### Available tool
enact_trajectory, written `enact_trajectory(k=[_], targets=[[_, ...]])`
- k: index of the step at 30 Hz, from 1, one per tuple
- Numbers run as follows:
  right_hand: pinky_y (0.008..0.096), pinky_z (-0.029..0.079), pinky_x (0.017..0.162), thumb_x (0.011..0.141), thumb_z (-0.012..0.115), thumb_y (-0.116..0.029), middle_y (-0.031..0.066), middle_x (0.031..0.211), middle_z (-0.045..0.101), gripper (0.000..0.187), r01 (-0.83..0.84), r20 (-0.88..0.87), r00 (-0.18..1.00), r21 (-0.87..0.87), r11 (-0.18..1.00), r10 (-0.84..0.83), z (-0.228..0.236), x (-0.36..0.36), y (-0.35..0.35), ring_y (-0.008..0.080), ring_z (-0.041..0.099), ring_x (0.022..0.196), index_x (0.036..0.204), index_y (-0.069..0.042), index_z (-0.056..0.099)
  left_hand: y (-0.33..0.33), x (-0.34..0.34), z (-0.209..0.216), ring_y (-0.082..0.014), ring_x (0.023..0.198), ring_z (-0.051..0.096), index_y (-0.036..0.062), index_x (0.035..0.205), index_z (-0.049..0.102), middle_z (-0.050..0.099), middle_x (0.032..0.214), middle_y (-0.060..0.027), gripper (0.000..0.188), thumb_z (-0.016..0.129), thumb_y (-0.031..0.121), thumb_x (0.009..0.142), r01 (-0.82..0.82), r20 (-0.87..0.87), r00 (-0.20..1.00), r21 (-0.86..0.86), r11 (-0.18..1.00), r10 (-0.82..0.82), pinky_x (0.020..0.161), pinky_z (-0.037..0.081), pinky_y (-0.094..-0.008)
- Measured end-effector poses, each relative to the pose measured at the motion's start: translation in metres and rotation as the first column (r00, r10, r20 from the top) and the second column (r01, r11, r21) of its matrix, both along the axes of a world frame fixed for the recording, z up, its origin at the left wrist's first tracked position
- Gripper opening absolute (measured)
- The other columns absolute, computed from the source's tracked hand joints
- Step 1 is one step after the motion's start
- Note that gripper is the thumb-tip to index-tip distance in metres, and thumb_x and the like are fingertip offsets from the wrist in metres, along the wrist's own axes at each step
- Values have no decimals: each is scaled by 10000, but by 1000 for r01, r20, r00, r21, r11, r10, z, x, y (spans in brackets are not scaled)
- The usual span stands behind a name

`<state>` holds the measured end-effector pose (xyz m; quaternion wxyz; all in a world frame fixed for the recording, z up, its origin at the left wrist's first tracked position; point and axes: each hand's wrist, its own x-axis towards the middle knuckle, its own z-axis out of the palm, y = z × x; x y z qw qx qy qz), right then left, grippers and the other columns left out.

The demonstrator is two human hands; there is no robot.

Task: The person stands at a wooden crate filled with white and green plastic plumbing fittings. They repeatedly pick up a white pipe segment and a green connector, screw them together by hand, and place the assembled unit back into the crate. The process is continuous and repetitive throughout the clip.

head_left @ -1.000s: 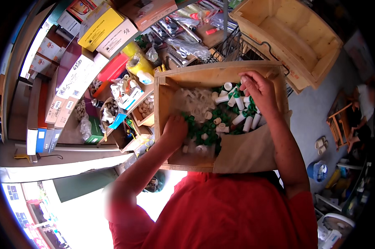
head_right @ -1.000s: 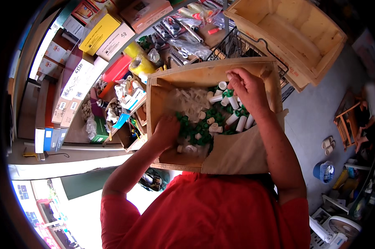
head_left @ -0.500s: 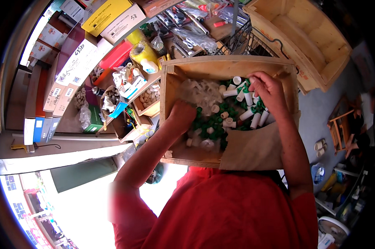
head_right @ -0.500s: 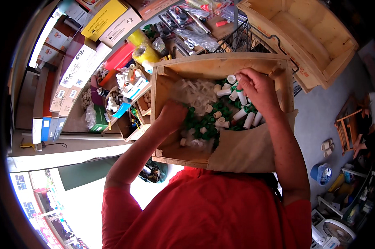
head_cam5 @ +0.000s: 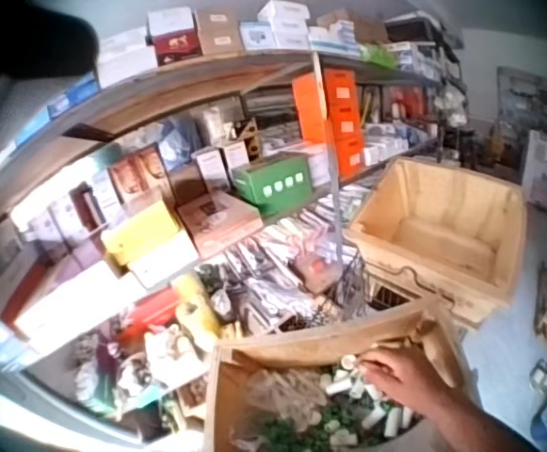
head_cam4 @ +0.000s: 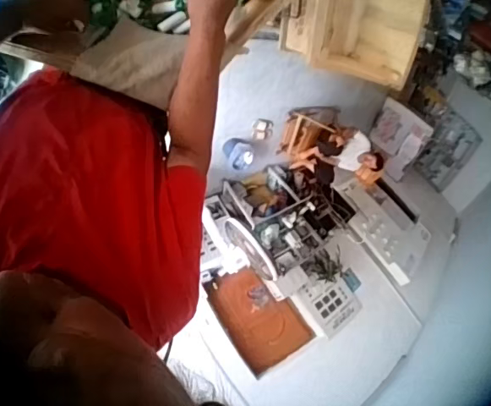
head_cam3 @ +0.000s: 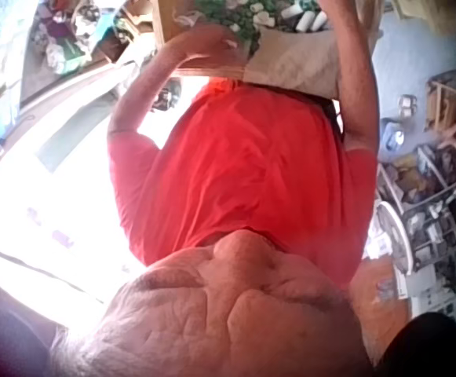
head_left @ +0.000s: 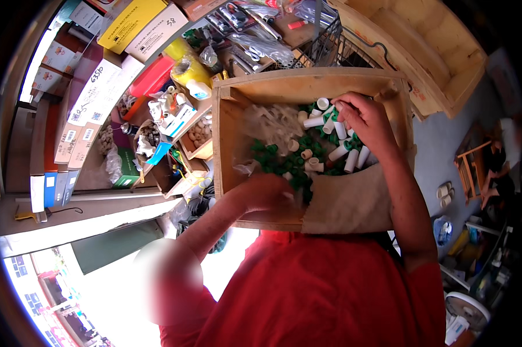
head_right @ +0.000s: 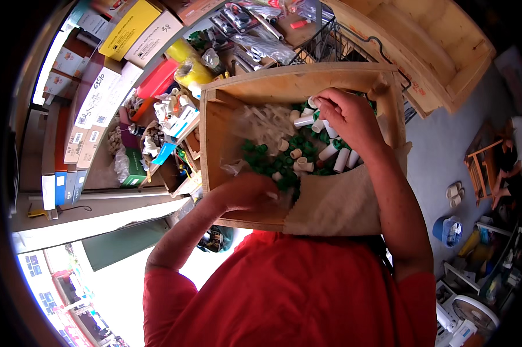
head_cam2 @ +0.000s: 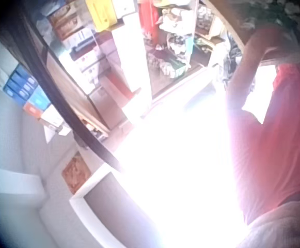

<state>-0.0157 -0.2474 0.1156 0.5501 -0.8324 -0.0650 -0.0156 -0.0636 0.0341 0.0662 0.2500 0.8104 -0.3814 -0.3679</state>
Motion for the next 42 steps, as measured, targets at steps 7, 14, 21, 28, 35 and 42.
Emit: enact_trajectory(k=[7,14,21,28,35,42], targets=[[250,438,567,925,621,-155,25,675,606,151,9,22,1000,-35,999,-8,-1,0,-2,80,514,584,967,-11,627,5,15,3,-348,918,651,116,967,679,684,939,-148,163,590,145,834,-123,137,985,106,987,108,779,509,-453],[249,446,576,925,622,-165,37,689,616,159,-1,33,999,-27,1000,2,1,0,-1,85,532,595,961,-10,626,10,15,12,-345,940,654,119,998,676,690,977,-145,202,568,94,829,-277,54,960,49,960,275,798,515,-435],[254,461,590,923,628,-166,44,706,630,154,1,57,998,-28,1000,1,-4,1,-2,100,563,610,965,-18,627,20,10,26,-295,928,676,65,1044,676,692,997,-157,247,589,39,815,-89,-205,976,-40,995,79,780,516,-381],[257,458,586,918,634,-164,46,698,626,145,20,73,997,-18,1000,-19,-5,2,-3,103,564,607,962,-26,634,28,12,23,-347,930,660,68,1018,671,695,965,-153,240,560,71,805,-153,71,987,78,985,147,812,518,-390],[245,457,578,936,583,-117,40,730,625,145,-5,78,997,-71,997,11,-2,3,-7,86,562,634,1007,-4,638,22,-15,-42,-311,1007,629,95,1141,649,671,1063,-124,346,606,182,808,-1,526,832,319,948,-176,876,498,-384],[280,464,589,912,634,-177,79,724,638,163,28,88,996,-2,1000,-28,-3,2,-7,132,575,616,975,-27,641,20,-18,-77,-275,1140,579,133,1254,596,599,1249,-125,464,612,281,814,-72,520,851,250,965,-72,958,461,-382]])
